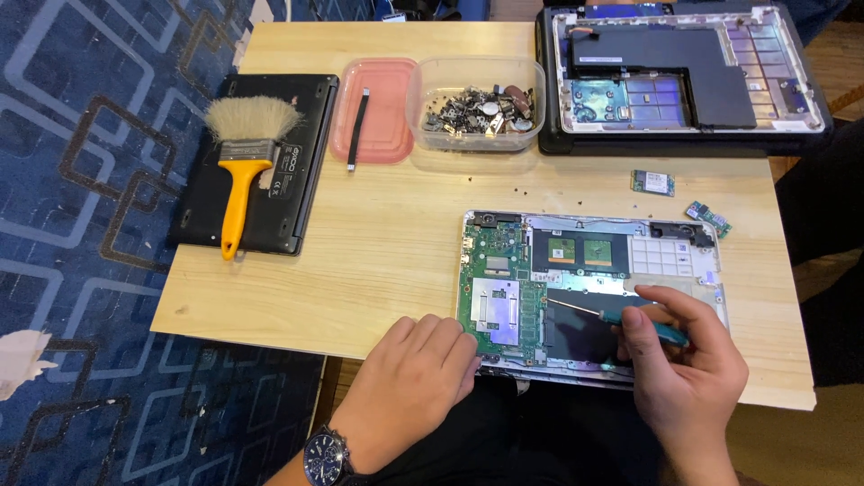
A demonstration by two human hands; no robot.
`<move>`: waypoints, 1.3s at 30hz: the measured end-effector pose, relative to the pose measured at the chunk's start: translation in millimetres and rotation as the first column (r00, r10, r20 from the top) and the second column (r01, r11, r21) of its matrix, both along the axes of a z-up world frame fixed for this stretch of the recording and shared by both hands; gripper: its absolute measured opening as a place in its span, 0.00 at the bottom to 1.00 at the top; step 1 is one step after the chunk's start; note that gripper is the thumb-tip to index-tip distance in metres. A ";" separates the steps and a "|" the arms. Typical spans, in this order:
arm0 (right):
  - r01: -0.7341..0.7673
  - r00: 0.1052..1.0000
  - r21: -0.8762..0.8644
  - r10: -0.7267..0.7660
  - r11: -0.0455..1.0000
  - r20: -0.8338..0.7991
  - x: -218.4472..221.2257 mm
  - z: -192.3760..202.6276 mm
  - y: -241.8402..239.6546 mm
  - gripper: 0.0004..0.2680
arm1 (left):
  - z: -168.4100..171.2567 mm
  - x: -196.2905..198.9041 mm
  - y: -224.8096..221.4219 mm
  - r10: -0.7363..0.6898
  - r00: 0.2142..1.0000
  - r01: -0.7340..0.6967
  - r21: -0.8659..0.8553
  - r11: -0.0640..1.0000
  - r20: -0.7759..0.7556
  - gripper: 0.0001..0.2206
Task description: Disassembling and inspecting a laptop motherboard using a screwdriver to remove components.
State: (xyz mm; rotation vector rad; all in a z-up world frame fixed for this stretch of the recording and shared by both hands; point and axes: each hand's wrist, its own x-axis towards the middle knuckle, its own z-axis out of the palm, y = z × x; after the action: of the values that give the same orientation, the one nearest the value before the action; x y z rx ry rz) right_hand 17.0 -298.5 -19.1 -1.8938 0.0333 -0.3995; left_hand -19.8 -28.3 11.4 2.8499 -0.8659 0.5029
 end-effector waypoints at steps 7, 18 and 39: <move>0.012 1.000 -0.016 -0.012 1.000 0.014 -0.9 -0.9 -3.2 0.09 | 16.3 -1.7 5.1 -0.085 0.996 0.084 -0.020 0.996 -0.031 0.04; 0.024 1.000 0.004 -0.024 1.000 0.010 -1.9 -3.8 -3.9 0.08 | 2.0 -4.1 -5.3 0.002 1.000 -0.004 0.083 0.997 0.017 0.09; 0.021 0.999 -0.006 -0.021 1.000 0.041 -1.4 -8.2 -5.7 0.09 | 10.2 -4.3 4.6 -0.075 0.997 0.074 -0.074 0.994 -0.008 0.04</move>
State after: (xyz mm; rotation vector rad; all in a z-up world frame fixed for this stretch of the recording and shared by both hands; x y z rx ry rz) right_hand 15.6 -304.2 -27.4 -1.8920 0.0245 -0.4532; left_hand -24.1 -23.7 21.6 2.7398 -0.9277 0.4987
